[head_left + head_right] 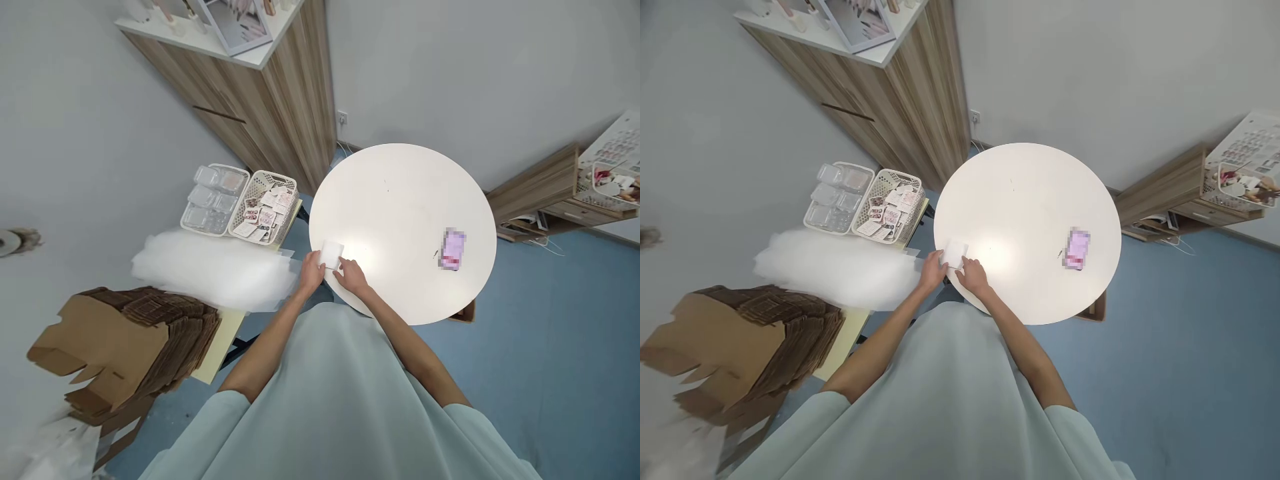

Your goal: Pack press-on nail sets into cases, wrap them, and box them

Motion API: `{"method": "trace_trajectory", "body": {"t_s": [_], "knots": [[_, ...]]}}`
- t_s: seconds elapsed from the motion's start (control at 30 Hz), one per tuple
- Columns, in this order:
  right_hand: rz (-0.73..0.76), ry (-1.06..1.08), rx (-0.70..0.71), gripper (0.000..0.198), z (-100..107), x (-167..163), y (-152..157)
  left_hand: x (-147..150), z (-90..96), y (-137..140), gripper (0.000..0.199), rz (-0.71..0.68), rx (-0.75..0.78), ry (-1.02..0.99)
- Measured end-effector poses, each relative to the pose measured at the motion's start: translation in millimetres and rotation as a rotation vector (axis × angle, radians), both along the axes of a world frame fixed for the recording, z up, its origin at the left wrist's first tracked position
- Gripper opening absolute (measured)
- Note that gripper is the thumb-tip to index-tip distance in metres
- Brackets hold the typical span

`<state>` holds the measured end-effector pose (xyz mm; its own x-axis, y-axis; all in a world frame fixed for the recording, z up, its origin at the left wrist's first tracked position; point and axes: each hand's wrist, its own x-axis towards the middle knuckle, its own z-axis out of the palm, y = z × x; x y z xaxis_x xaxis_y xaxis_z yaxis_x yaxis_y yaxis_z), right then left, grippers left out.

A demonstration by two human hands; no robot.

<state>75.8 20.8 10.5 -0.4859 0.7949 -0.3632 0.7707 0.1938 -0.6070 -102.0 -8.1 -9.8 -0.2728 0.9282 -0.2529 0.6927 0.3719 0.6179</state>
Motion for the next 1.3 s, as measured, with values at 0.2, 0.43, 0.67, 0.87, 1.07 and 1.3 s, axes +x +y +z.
{"method": "trace_trajectory", "body": {"t_s": [0.2,0.43,0.67,0.87,1.07,1.3], "knots": [[-0.119,0.186,-0.018,0.046,9.4,15.1,-20.1,4.9,26.9,-48.4,0.043,0.021,0.082,-0.059],[-0.141,0.313,-0.045,0.039,30.4,3.5,-41.0,-19.7,61.2,-107.8,0.039,0.161,0.08,-0.109],[-0.171,0.427,-0.001,0.037,74.4,-38.1,-64.2,-81.3,91.6,-147.5,0.042,0.239,0.124,-0.174],[-0.081,0.452,0.081,0.034,113.5,-103.5,-99.8,-166.3,121.5,-203.2,0.043,0.319,0.279,-0.097],[0.1,0.461,0.122,0.03,130.8,-186.9,-148.4,-256.0,124.6,-298.2,0.041,0.47,0.272,0.055],[0.287,0.41,0.127,0.025,129.7,-261.5,-195.2,-321.9,85.2,-371.8,0.042,0.444,0.068,0.141]]}}
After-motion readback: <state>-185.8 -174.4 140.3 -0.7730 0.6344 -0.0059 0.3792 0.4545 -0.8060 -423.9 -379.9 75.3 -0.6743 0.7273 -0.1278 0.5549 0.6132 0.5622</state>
